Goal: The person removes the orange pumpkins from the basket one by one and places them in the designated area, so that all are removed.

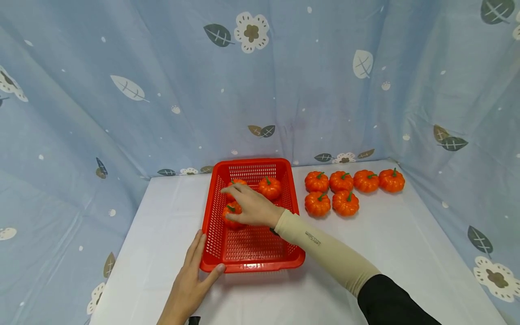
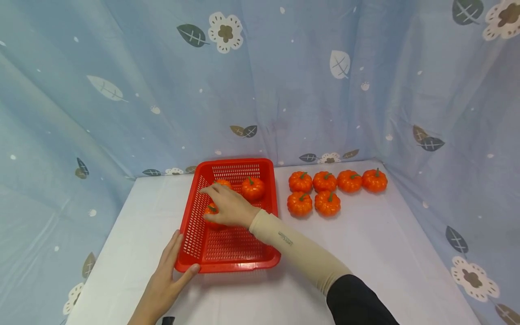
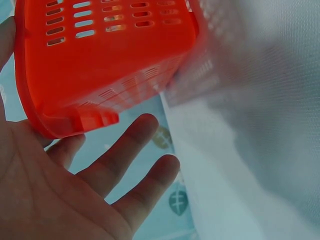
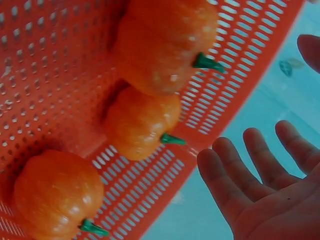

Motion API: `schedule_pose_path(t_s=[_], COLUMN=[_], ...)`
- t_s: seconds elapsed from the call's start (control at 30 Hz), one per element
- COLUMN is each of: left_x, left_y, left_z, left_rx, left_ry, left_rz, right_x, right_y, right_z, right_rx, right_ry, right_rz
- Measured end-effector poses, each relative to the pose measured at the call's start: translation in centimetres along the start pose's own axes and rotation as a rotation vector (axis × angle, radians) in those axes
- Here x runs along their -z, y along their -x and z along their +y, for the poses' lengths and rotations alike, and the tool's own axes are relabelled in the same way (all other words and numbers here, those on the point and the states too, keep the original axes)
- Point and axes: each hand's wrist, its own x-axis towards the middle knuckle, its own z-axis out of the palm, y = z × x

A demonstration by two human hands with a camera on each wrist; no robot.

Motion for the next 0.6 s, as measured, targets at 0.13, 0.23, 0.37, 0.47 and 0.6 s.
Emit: schedule_pose_path(t_s=[0.13, 0.23, 0.37, 0.47, 0.6], left_x=[0.0, 0.1, 0.1, 0.1, 0.0], left_y=[0.0, 0.0, -0.1, -0.1, -0.1], left_z=[0.0, 0.0, 0.0, 0.0, 0.0], left_rx=[-0.001, -0.001, 0.004, 0.012, 0.017], left_ry=[0.002, 0.004, 0.009, 0.012, 0.011], left_rz=[-0.001, -0.001, -0.002, -0.007, -0.013], right_x=[-0.6, -1.1, -1.6, -1.8, -2.0], right_y=[-0.4, -0.7, -1.1, -1.2, -1.3], right_z=[0.5, 0.8, 1.0, 1.0, 1.1], right_rx=[-0.038, -0.058, -0.077, -0.092, -0.118], right_ry=[0.009, 0.012, 0.026, 0.045, 0.087], right_rz=[-0.055, -0.094, -0.144, -0.177, -0.218])
